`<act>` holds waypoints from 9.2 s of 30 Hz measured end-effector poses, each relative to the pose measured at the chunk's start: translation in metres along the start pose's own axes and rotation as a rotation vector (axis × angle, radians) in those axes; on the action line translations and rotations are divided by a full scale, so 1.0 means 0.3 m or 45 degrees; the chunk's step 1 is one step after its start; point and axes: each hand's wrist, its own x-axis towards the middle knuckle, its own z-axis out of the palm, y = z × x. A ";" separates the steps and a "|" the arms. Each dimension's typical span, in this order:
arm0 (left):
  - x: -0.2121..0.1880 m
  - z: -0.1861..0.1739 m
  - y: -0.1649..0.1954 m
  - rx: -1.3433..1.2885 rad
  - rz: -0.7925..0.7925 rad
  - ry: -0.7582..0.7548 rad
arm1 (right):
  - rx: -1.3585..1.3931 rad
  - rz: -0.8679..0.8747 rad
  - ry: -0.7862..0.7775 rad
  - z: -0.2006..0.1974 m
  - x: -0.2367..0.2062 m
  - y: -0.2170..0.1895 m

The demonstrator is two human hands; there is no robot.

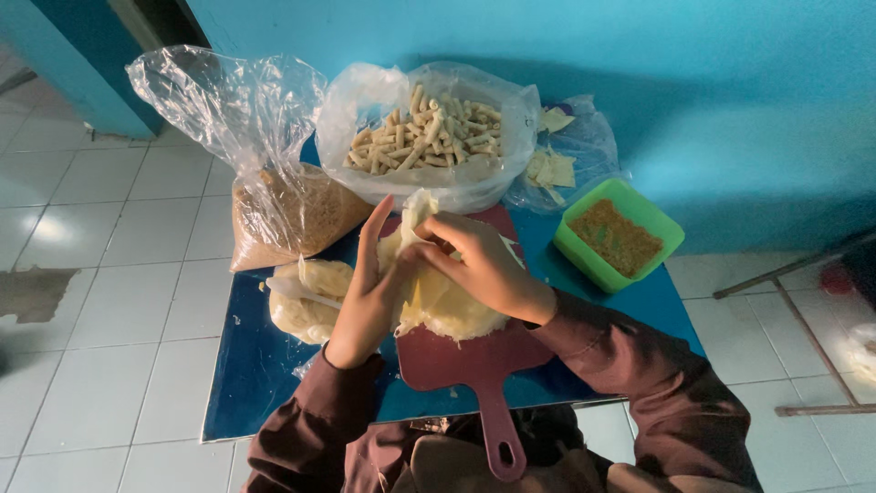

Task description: The person stretches thin pieces of dough by hand and drapes them over a round dough base on a paddle-shaped board, pressing them down to cover it. Near the end, the person uses a knife to trim the excess dough from around the edge of the round base.

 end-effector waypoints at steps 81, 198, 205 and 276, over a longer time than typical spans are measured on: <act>-0.013 -0.047 0.116 -0.768 -0.071 -0.359 | 0.743 0.329 -0.160 -0.151 0.017 0.006; 0.049 -0.023 -0.094 -0.178 0.083 -0.224 | -0.048 0.238 0.395 -0.194 -0.002 0.102; 0.056 -0.018 -0.076 0.282 0.234 -0.140 | -0.311 0.088 0.431 -0.182 -0.011 0.106; 0.051 -0.064 0.007 -0.578 -0.261 -0.493 | 0.466 0.413 -0.488 -0.147 -0.118 0.044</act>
